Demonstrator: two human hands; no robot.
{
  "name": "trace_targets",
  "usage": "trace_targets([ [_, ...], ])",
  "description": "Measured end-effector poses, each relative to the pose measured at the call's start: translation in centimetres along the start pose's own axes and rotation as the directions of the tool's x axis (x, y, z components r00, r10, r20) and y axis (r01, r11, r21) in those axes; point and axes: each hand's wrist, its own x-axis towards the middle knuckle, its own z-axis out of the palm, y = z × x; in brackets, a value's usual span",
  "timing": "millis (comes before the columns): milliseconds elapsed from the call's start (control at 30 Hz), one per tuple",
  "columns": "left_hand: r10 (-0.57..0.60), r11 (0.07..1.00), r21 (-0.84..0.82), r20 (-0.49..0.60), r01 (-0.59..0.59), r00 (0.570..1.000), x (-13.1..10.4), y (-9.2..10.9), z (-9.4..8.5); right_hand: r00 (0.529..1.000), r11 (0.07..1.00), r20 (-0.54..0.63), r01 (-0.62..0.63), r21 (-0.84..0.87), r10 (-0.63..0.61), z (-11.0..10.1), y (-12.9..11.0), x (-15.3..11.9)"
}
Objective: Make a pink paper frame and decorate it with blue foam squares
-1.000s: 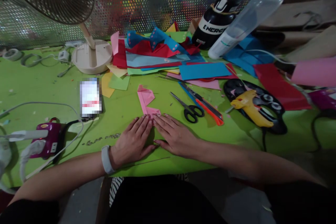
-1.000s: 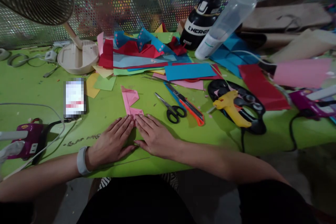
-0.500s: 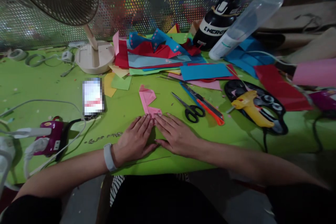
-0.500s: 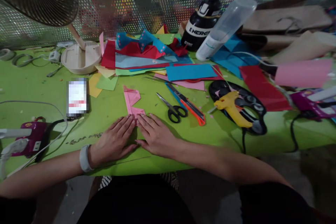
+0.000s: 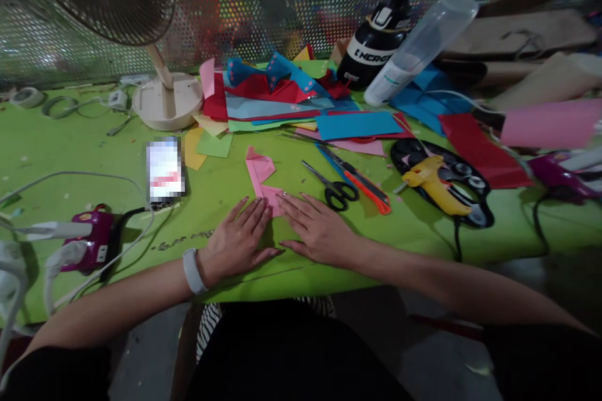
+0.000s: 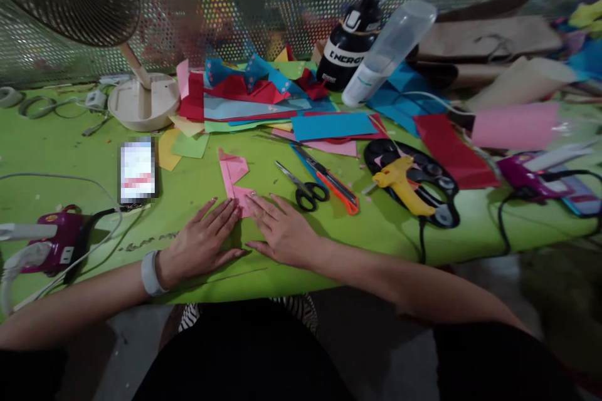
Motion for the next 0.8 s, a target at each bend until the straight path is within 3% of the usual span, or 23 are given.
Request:
trace_targets([
  [800, -0.033, 0.999, -0.004, -0.037, 0.032, 0.999, -0.6, 0.5, 0.8, 0.999, 0.999, -0.023, 0.030, 0.033, -0.030, 0.1, -0.4, 1.4],
])
